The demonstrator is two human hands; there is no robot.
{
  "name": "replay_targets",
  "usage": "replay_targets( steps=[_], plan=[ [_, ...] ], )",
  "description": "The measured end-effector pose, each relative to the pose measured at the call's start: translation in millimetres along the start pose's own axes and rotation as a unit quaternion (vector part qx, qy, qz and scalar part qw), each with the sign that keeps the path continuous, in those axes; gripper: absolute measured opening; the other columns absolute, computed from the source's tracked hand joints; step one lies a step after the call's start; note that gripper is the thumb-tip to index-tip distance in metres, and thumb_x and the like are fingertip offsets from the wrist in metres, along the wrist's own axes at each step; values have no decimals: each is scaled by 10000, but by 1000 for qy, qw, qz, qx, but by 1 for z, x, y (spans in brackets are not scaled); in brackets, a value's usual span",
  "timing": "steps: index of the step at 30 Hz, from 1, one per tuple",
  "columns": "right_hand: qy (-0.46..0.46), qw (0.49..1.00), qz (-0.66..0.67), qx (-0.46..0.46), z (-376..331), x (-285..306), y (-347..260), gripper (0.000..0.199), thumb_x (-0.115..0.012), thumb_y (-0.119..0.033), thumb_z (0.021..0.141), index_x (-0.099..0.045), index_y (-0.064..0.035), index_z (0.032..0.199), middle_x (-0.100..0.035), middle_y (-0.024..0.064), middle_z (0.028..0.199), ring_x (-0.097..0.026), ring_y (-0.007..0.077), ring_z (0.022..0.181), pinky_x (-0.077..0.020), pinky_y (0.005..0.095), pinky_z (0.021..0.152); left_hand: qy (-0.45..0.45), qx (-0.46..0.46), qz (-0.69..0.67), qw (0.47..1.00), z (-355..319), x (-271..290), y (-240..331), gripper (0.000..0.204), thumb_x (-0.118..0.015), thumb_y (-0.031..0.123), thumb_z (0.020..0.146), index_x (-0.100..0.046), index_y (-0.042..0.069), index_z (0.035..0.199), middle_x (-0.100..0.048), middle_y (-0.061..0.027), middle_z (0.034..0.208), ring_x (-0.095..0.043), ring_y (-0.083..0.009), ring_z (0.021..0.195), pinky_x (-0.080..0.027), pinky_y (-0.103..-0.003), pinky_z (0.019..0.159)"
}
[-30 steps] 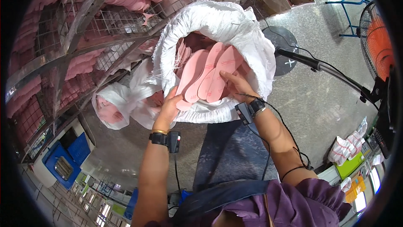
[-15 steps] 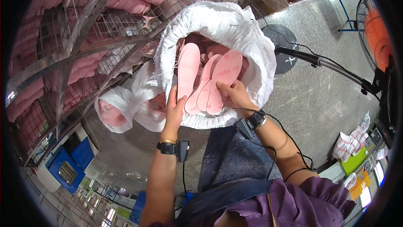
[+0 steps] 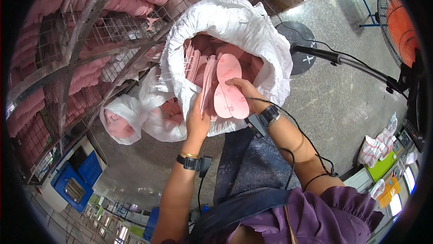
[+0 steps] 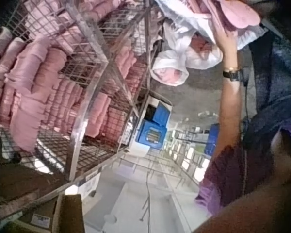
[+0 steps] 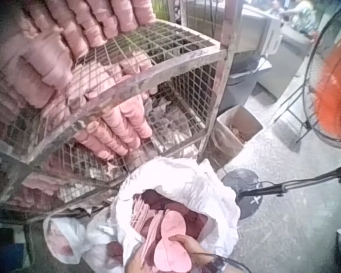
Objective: Sorting and stacking pink shoe insoles from bags onto a factory production line.
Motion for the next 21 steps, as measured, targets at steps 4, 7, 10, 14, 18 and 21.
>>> replay_targets(
  steps=[4,7,10,14,18,21],
  plan=[
    [-18,996,12,-83,22,13,23,280,-635,-220,907,-663,-10,1091,-724,123,969,-707,260,852,-585,440,803,17,14,-3,1000,3,-14,-24,588,-588,56,890,-396,53,1446,-571,-260,1324,-577,-433,1191,-469,-463,983],
    [-74,997,-23,21,34,10,20,364,-690,-216,927,-602,-29,1227,-684,90,1168,-664,215,1042,-513,368,970,27,39,-26,999,4,-23,-39,579,-691,126,853,-447,32,1370,-622,-259,1221,-613,-437,1127,-496,-458,934],
    [-62,992,-49,98,32,10,14,362,-688,-233,948,-595,-27,1230,-694,78,1141,-680,192,985,-536,355,921,14,115,-41,992,16,-26,-64,570,-814,194,771,-538,-13,1225,-680,-211,1117,-675,-359,1039,-527,-411,880],
    [-9,994,-79,78,21,15,7,281,-666,-204,972,-596,-52,1199,-700,53,1091,-684,166,951,-558,345,885,-46,233,-229,944,21,-35,-88,482,-732,102,806,-557,-39,1233,-687,-147,1130,-671,-217,1016,-532,-354,882],
    [6,965,-229,129,7,16,-14,337,-692,-231,956,-589,-37,1211,-697,64,1061,-681,143,879,-565,298,763,-126,289,-443,839,18,-38,-78,512,-643,43,836,-512,-45,1324,-650,-145,1202,-661,-227,1063,-529,-330,927],
    [0,944,-292,156,4,14,-15,399,-711,-236,941,-573,-11,1241,-694,86,1065,-681,150,876,-562,297,746,-143,336,-503,784,10,-35,-72,525,-622,25,836,-500,-36,1343,-653,-144,1182,-665,-240,1061,-531,-334,936]
  ],
)
Point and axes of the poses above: each hand's wrist, its own z-axis towards the middle knuckle, its own x-axis out of the back of the hand, y = z × x, the point moved 8 cm from there along z, towards the middle knuckle
